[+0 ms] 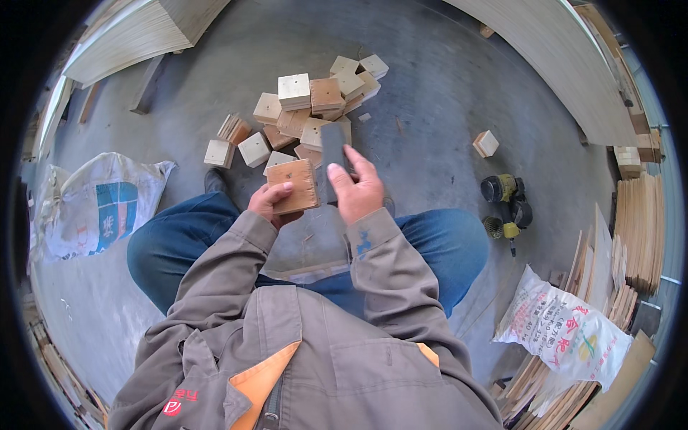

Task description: The person sits on the floor and sands small wooden blocks using a sanding block. They pick up blocks from a pile, sand the edges and faces, and place them back down. The process is repeated for multiple blocks.

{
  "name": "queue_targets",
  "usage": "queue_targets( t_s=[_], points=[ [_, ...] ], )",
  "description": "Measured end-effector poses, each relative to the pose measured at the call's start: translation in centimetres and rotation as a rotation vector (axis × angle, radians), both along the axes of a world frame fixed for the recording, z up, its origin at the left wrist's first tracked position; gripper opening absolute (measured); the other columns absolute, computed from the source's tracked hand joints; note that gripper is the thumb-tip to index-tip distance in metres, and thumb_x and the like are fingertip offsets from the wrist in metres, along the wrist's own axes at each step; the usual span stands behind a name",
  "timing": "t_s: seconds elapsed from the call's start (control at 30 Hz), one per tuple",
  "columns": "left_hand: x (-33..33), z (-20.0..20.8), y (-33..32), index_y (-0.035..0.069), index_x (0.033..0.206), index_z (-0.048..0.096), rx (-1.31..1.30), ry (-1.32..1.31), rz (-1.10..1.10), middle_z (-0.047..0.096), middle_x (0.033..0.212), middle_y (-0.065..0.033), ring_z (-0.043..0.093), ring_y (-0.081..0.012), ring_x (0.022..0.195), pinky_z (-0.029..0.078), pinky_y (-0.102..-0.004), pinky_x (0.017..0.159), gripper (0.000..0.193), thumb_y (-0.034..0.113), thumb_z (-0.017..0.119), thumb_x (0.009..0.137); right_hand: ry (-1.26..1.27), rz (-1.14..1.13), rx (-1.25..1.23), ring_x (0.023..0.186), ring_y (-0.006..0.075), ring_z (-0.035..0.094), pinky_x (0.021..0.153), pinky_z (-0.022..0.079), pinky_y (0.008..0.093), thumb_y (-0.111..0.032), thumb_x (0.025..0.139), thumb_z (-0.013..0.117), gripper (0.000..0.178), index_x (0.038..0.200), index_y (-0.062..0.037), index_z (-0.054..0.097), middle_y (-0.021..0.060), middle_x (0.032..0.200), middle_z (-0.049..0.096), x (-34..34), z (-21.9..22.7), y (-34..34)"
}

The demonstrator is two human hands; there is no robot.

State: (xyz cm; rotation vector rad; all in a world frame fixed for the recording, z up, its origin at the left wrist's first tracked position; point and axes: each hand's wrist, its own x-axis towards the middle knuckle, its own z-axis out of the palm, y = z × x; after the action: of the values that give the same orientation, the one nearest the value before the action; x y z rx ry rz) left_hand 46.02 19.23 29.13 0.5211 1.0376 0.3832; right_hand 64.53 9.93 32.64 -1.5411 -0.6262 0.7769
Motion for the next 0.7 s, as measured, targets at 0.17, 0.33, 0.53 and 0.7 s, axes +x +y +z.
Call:
queue_targets(
  t_s=[0.17,0.33,0.53,0.7],
  points=[
    [-0.3,0.2,0.0,0.008,0.132,0.057,0.066,0.058,0.076,0.067,0.116,-0.0104,0.069,-0.0298,0.101,0.058,-0.053,0.084,0.056,0.027,0.079,0.084,-0.47,0.188,-0.054,0.127,0.0363,0.057,0.11,0.045,0.0421,-0.025,0.091,0.074,0.055,0.138,0.0009,0.061,0.0244,0.136,0.059,-2.2,0.6,-0.1],
    [-1.3,-0.5,2.1,0.008,0.128,0.059,0.088,0.091,0.242,0.067,0.111,-0.0089,0.069,-0.0274,0.099,0.059,-0.049,0.081,0.052,0.029,0.08,0.085,-0.578,0.334,-0.016,0.127,0.0425,0.055,0.109,0.045,0.0452,-0.025,0.089,0.074,0.055,0.138,-0.0015,0.061,0.029,0.14,0.052,-4.0,1.1,-3.3],
    [-0.2,-0.2,0.3,0.007,0.132,0.057,0.194,0.118,0.065,0.068,0.116,-0.0092,0.07,-0.0262,0.101,0.06,-0.0446,0.081,0.06,0.028,0.082,0.082,-0.775,0.187,0.017,0.121,0.0422,0.056,0.103,0.047,0.0475,-0.023,0.088,0.075,0.052,0.135,-0.0051,0.064,0.0261,0.137,0.054,-2.7,-0.2,-0.2],
    [0.2,0.4,-0.9,0.008,0.133,0.057,0.129,0.104,-0.005,0.068,0.117,-0.0097,0.071,-0.0264,0.1,0.06,-0.0461,0.084,0.06,0.027,0.081,0.083,-0.758,0.089,-0.038,0.117,0.0431,0.058,0.101,0.048,0.0483,-0.024,0.086,0.076,0.052,0.134,-0.0071,0.065,0.0251,0.136,0.055,-1.8,-0.5,0.4]
  ],
)
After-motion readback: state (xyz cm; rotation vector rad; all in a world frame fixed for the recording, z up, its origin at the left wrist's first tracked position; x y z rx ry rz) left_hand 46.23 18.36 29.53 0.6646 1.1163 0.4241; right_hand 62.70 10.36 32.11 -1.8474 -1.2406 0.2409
